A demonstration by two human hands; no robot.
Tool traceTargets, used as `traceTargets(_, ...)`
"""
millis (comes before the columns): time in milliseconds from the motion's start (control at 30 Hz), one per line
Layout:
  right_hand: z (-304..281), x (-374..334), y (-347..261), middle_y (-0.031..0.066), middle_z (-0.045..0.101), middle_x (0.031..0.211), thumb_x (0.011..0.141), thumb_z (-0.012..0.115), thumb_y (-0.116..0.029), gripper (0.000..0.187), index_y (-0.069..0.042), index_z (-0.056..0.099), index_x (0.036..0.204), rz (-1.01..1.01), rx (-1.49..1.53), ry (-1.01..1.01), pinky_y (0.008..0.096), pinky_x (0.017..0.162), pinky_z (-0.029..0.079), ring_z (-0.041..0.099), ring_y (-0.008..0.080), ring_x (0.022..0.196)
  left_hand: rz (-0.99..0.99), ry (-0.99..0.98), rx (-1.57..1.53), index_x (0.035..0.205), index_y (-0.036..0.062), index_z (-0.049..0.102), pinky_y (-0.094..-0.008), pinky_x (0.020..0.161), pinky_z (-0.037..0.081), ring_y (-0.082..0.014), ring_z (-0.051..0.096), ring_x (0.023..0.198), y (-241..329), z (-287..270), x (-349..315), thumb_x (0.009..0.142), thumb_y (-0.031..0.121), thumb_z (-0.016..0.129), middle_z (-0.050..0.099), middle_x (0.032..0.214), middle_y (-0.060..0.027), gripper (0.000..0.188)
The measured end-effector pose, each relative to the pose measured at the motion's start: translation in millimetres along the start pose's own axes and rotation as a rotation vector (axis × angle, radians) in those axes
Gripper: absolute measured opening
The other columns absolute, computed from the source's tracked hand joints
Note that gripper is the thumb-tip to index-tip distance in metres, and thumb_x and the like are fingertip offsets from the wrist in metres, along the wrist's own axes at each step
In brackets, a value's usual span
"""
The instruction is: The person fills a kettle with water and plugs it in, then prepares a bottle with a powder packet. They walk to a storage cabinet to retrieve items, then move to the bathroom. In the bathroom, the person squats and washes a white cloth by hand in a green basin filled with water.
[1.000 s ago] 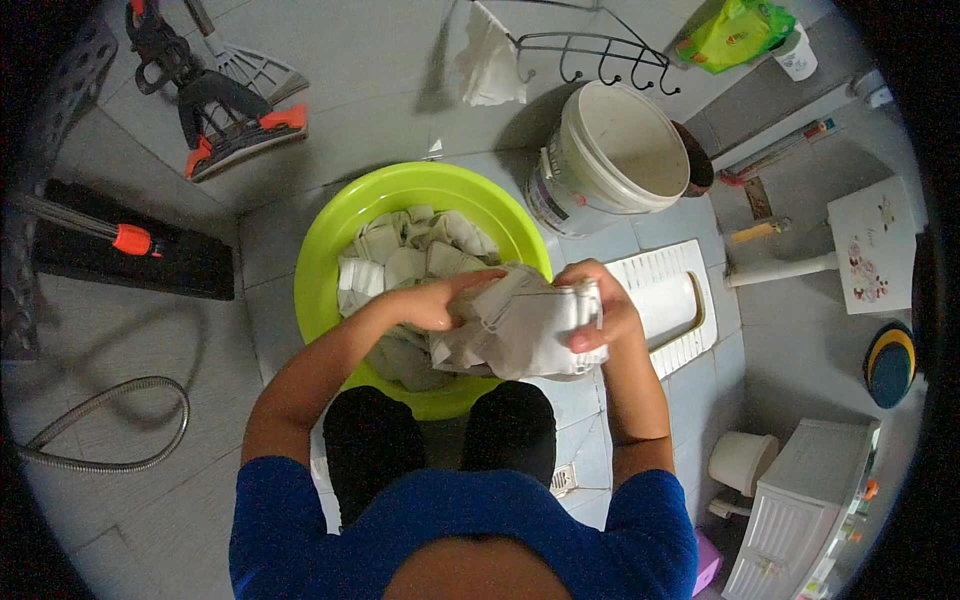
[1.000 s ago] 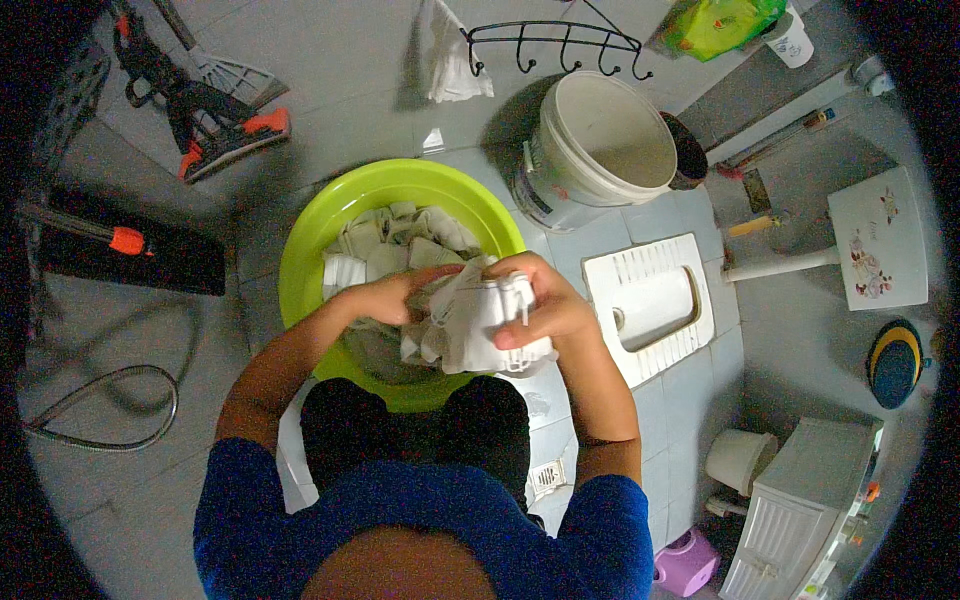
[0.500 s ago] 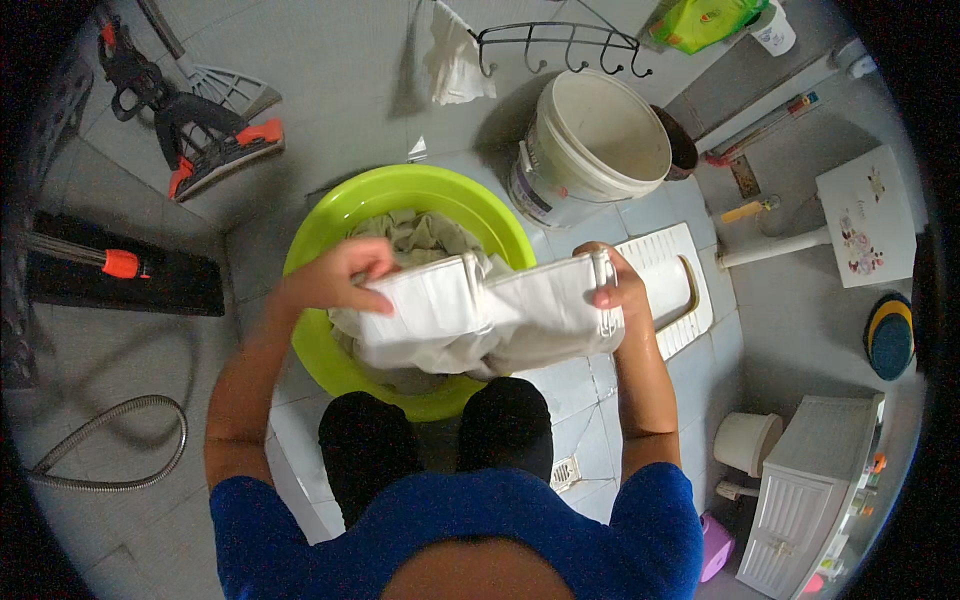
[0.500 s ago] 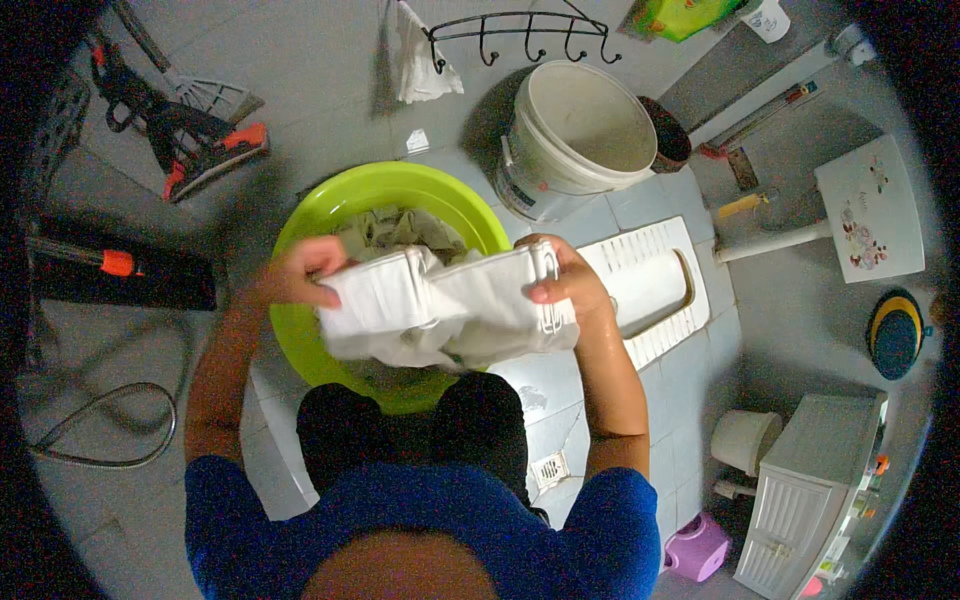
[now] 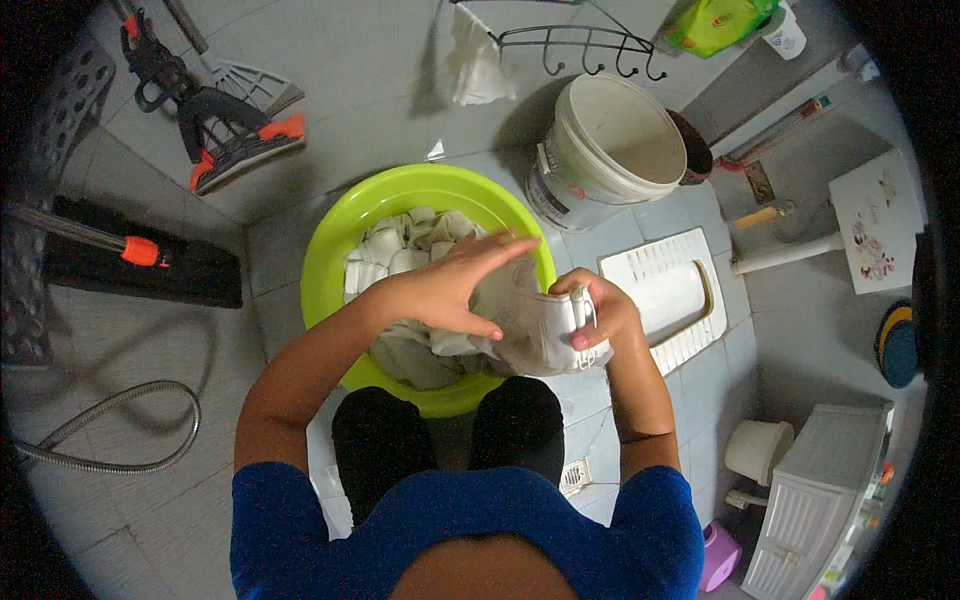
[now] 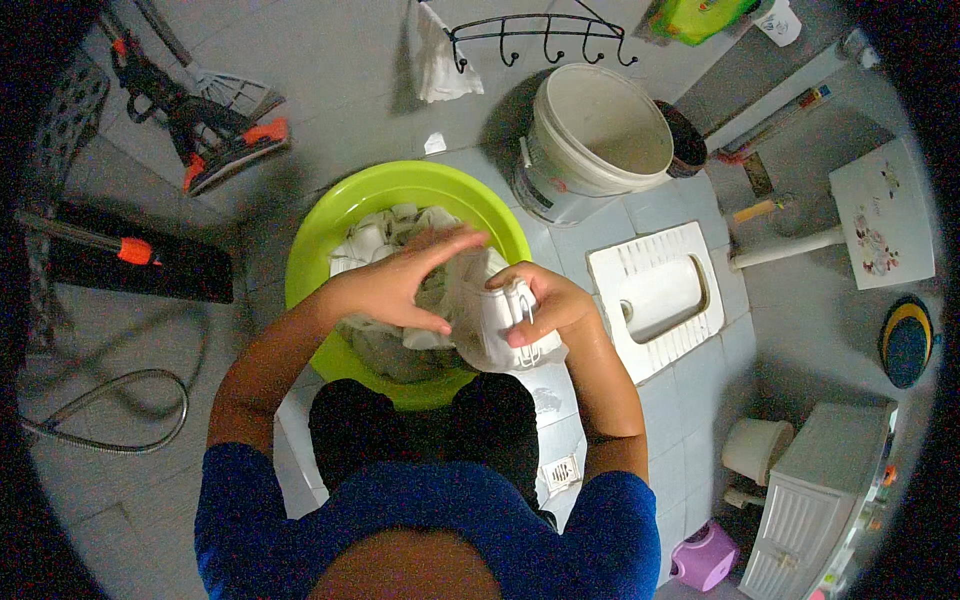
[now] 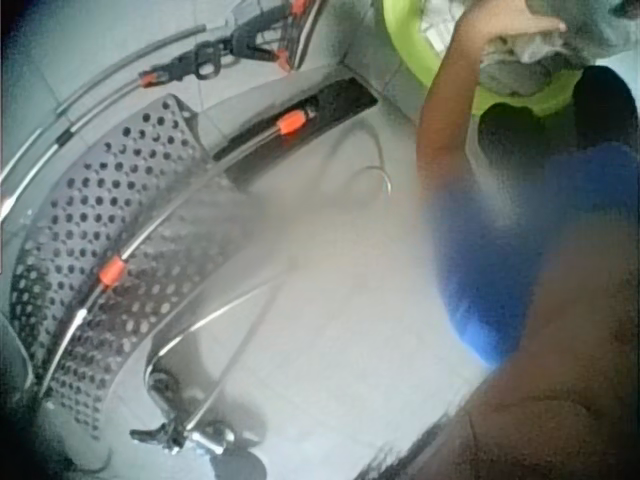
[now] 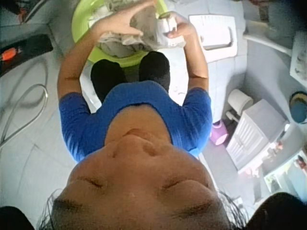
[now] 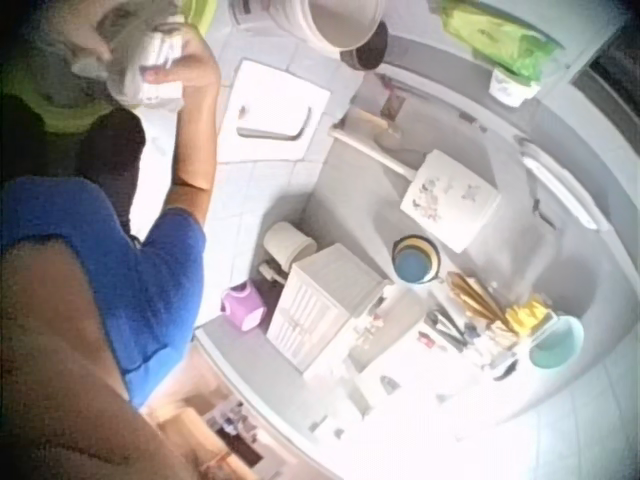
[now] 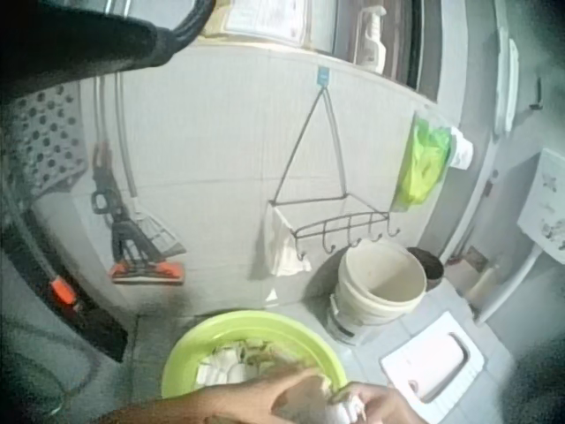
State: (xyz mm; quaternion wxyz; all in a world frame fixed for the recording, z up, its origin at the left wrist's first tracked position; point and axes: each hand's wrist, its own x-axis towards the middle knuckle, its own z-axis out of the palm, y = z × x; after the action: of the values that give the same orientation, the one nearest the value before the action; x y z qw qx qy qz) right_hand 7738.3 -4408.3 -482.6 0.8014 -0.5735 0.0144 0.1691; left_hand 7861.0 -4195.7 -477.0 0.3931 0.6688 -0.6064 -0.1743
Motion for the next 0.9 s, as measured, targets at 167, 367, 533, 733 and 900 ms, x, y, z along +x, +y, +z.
traceTargets(167, -31.2, -12.5, -13.5, 0.0098, 0.057, 0.095, 0.045, 0.082, -0.012, 0.062, -0.003, 0.052, 0.099, -0.006, -0.156, 0.012, 0.0292, 0.08, 0.039, 0.052, 0.0182, 0.088, -0.383, -0.092, -0.564, 0.113, 0.0038, 0.042, -0.0301, 0.088, 0.038, -0.015, 0.047, 0.101, -25.5, 3.0, -8.8, 0.062, 0.009, 0.075, 0.05, 0.105, -0.0059, 0.061)
traceTargets(367, -24.8, -4.8, -27.3, 0.0096, 0.051, 0.109, 0.062, 0.075, -0.021, 0.064, -0.002, 0.046, 0.116, 0.086, -0.783, -0.084, 0.0281, 0.085, 0.039, 0.048, 0.0173, 0.098, -0.535, -0.201, -0.628, 0.11, 0.0046, 0.042, -0.0282, 0.077, 0.043, -0.0132, 0.051, 0.092, -9.0, -2.1, -23.4, 0.065, 0.008, 0.073, 0.052, 0.098, -0.006, 0.055)
traceTargets(533, 11.1, 3.8, -31.7, 0.0187, 0.052, 0.104, 0.064, 0.071, -0.023, 0.058, 0.002, 0.047, 0.111, -0.181, -1.24, -0.284, 0.0388, 0.083, 0.04, 0.05, 0.0318, 0.099, -0.551, -0.139, -0.66, 0.111, 0.0044, 0.041, -0.0294, 0.078, 0.043, -0.0136, 0.05, 0.094, -4.5, -5.5, -29.3, 0.067, 0.004, 0.071, 0.052, 0.098, -0.0063, 0.053)
traceTargets(733, 16.5, 24.4, -8.9, 0.0131, 0.058, 0.076, 0.073, 0.066, -0.026, 0.031, -0.001, 0.057, 0.088, -0.046, -0.944, -0.164, 0.0325, 0.06, 0.044, 0.056, 0.0231, 0.067, -0.449, -0.123, -0.762, 0.115, 0.0029, 0.04, -0.0296, 0.081, 0.042, -0.0132, 0.05, 0.098, -8.6, -2.9, -32.7, 0.064, 0.003, 0.071, 0.053, 0.1, -0.0063, 0.059)
traceTargets(900, 0.9, 18.6, -18.1, 0.0102, 0.06, 0.075, 0.07, 0.066, -0.027, 0.031, -0.002, 0.06, 0.088, 0.067, -0.959, -0.248, 0.0284, 0.066, 0.043, 0.056, 0.0211, 0.07, -0.532, -0.111, -0.734, 0.115, 0.0038, 0.041, -0.0281, 0.078, 0.042, -0.0132, 0.052, 0.093, -6.1, -18.9, -44.1, 0.065, 0.003, 0.069, 0.055, 0.098, -0.0081, 0.058)
